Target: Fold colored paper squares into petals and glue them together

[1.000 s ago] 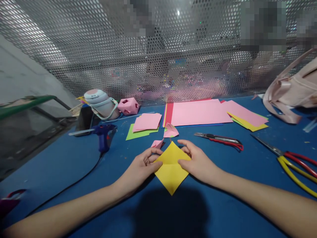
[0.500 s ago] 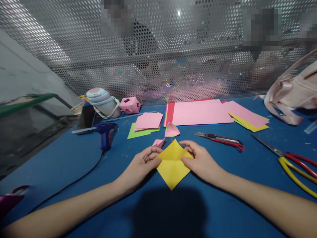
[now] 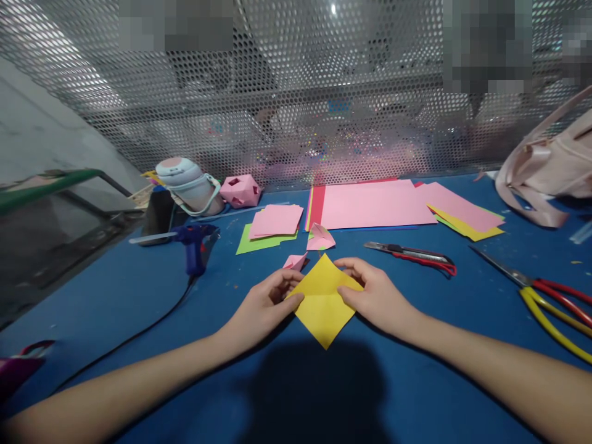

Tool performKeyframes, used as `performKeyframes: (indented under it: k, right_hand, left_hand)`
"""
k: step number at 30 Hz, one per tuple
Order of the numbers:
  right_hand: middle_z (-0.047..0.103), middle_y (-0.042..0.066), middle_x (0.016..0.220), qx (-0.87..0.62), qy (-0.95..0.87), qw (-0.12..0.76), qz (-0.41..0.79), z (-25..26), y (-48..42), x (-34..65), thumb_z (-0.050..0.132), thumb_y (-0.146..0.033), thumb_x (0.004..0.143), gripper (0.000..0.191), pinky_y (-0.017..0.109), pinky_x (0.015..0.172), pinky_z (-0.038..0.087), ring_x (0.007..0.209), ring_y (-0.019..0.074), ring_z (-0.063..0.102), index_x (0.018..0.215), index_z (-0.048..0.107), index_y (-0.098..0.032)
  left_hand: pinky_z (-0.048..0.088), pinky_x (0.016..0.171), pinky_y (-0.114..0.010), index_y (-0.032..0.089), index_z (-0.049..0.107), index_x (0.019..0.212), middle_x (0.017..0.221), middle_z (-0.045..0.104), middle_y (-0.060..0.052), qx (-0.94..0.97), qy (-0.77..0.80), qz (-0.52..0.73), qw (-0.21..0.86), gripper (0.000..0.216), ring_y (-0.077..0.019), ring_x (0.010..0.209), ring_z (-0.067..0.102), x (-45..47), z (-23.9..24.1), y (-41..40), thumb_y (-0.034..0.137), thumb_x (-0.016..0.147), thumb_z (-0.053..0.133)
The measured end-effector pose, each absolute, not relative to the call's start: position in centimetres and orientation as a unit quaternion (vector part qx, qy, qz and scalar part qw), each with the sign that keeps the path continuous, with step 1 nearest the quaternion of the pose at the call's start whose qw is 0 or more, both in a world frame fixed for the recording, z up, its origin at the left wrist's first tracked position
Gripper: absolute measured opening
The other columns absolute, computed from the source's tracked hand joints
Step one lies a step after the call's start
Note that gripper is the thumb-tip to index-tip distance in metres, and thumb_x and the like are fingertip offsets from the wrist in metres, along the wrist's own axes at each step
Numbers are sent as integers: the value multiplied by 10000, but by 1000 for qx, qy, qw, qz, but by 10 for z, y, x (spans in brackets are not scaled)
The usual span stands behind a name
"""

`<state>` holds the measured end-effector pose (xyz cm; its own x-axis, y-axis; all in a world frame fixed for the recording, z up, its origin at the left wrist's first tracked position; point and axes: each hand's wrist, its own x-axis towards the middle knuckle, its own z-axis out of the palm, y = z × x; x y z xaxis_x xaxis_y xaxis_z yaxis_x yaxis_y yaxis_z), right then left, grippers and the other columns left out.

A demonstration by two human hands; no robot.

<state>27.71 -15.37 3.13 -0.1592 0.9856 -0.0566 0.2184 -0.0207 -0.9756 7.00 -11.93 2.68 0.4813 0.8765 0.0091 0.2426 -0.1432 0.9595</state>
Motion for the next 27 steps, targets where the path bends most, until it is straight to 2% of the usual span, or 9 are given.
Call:
performKeyframes:
  k: [4,8,16,22,27]
  right_hand:
    - [635,1,840,-518,-590,378,490,38,-156,273,554,-193,734,373,253,607,498,724,145,618,1105,520,-215]
    - [635,9,877,-506,-589,383,500,42,-156,270,564,-207,733,371,264,641,505,769,151,618,1101,524,-216]
    - [637,12,883,-497,-579,400,508,36,-154,269,577,-243,734,372,279,673,504,793,165,620,1100,518,-210]
    - [631,8,863,-495,-591,383,508,37,-154,266,572,-223,726,373,271,660,487,754,152,610,1096,521,-205]
    - [615,7,853,-521,-599,371,482,39,-154,264,560,-180,692,411,246,598,470,694,134,587,1100,530,-209]
  left_hand:
    - [471,714,-256,155,530,945,856,605,-30,629,393,309,595,230,-139,798,582,73,30,-122,223,737,600]
    - [480,700,-268,163,523,941,892,622,-32,569,384,289,667,269,-160,801,611,77,34,-127,254,710,627]
    - [479,699,-264,157,525,919,889,636,-33,561,390,296,668,280,-168,807,620,80,35,-131,215,671,642]
    - [488,717,-269,154,515,991,954,646,-53,543,384,296,686,333,-184,847,632,81,37,-131,197,681,630]
    - [491,717,-279,163,483,921,908,634,-31,525,393,319,685,259,-161,790,632,81,37,-131,182,694,606]
